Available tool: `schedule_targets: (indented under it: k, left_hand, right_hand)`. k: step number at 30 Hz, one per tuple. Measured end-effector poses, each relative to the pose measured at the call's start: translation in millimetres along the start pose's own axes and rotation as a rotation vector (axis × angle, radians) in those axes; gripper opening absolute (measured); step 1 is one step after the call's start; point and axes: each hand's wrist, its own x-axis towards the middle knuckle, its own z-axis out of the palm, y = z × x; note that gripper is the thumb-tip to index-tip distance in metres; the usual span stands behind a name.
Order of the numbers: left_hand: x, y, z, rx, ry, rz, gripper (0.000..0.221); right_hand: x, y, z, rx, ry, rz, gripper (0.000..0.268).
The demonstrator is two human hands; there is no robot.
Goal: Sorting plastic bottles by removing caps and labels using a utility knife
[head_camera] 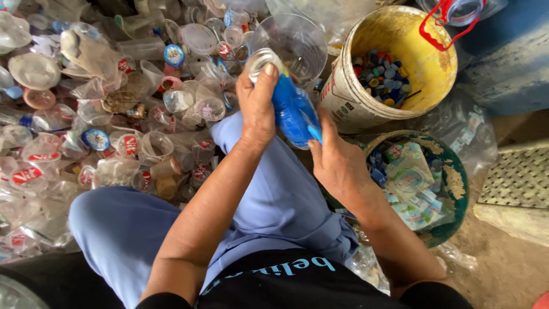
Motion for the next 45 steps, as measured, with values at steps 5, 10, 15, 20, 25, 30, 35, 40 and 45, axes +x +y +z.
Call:
schedule_targets:
  k: [5,10,15,20,25,30,35,40,45]
  left_hand:
    - [1,-5,31,-0.119,0.073,-0.163,0.034]
    - [11,-24,40,-0.125,0.103,-0.137,0.04]
    - [8,-58,36,-0.078,0.226,-0.306,0.033]
    - [46,-14,0,-0.215,0.237,-0.366,0.084]
    - [37,-6,9,-0.295,0.187,-0.35,0.056]
    - [18,5,34,-0.185,0.165,-0.508,0.067]
    - [13,8,32,-0.181,0.181,-0.517,0.062]
    - [1,-25,49,-0.185,0.247,-0.641,0.06]
    - [-41,-39,95,-0.229,0.092,-0.913,0.054]
  right_hand:
    - [-21,23,-9,-0.108,0.091,0.001,0.068]
    - [-43,59,-5,-0.16,-0.152,0.21,0.068]
    - [-55,77,0,-0.102,-0.325,0.361,0.062]
    - [-76,97,5,-0.127,-0.455,0.416,0.059]
    - [-59,81,-6,0.274,0.129,0.246,0.046]
    - [-10,52,-3,0.469,0.291,0.02,0.047]
    - [-6,48,2,0.556,0.28,0.086,0.029]
    - [-22,75,17,0.508,0.397,0.124,0.01]
    - [-52,125,33,0.564,0.534,0.514,0.015]
